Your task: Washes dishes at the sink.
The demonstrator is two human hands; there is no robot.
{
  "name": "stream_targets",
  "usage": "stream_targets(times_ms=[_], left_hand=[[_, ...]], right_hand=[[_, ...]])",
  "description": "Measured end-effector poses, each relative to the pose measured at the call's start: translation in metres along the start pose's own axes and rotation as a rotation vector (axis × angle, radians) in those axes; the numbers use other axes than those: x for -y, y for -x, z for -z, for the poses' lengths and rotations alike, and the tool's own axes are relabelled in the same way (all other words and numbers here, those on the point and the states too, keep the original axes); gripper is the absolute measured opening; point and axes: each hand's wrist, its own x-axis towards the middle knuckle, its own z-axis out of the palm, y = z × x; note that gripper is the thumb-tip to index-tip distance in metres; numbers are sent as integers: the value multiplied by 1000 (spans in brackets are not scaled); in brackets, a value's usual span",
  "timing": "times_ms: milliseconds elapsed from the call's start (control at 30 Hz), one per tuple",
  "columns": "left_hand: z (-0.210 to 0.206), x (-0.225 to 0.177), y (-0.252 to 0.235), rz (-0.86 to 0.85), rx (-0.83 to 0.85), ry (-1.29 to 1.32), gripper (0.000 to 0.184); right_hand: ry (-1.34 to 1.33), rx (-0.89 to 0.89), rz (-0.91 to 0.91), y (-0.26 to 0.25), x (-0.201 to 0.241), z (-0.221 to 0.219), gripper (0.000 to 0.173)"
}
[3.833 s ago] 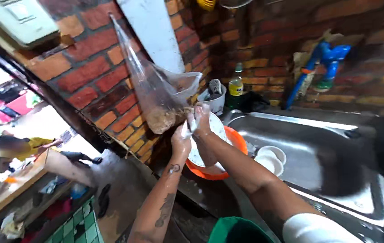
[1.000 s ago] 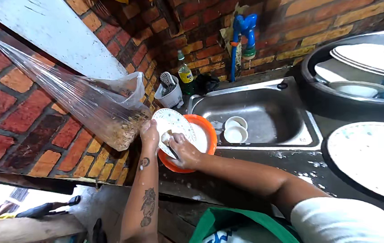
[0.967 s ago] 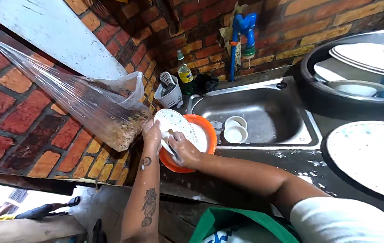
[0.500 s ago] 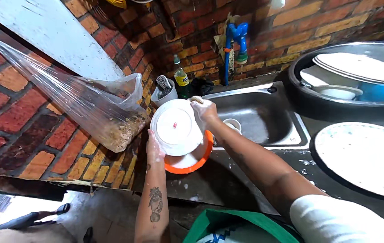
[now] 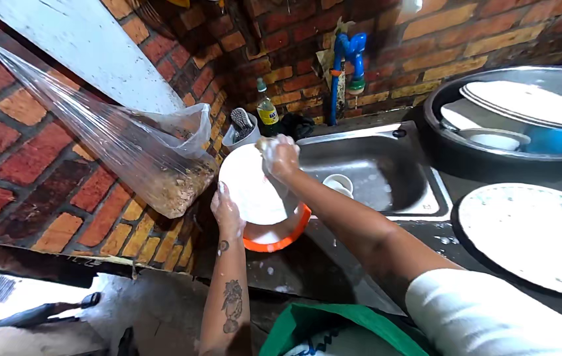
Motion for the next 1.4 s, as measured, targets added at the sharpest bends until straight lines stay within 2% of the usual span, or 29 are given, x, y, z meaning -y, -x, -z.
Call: stream_targets(times_ms=[33,100,167,233,300,367,400,467,567,667,800,867,933,1033,1133,1200,1300,1400], left_hand=[[0,-1,-2,15,-39,19,42],[1,-2,-5,36,-95,16,41],[-3,-3,-6,57,-118,-6,41],[-10,-4,-4,74,-111,-36,42],[-19,-8,-1,53,-62,-86,40],[-32,-14,0,-21,2,-108,35],[-36,-17,2,-41,60,-88,36],[-47,-24,8,-46,148,-51,42],[-67,-26,17,17,205,65,48],[-93,-16,12,115,140,154,45],[-129,4,15,229,110,151,47],[-148,16,23,285,119,79,49],[-169,27,26,367,168,57,49],[-200,32,23,543,291,1,38],[-208,33,16,561,604,10,50],[-197,24,21,468,688,-84,52],[-150,11,29,301,760,-217,47],[-107,6,31,223,697,-225,41]], right_hand=[[-13,-15,-51,13,-12,-2,32],[-46,-62,-15,60,-24,-15,31],[-80,-64,95,106,-17,-30,35],[-200,-154,271,130,1,-41,30],[-264,-159,407,120,14,-40,29],[-253,-157,546,85,14,-24,31],[-245,-101,569,64,11,-10,32],[-239,-69,574,22,-7,21,32],[-227,-55,395,-9,-60,68,33],[-215,-69,333,20,-117,85,35],[-123,-74,544,96,-148,75,55],[-29,-148,590,109,-152,75,41],[83,-207,515,105,-160,86,33],[137,-100,225,87,-176,123,32],[131,-29,-93,63,-190,151,33],[159,37,-309,48,-206,160,28],[193,106,-622,34,-235,160,24],[114,119,-855,34,-274,147,29]])
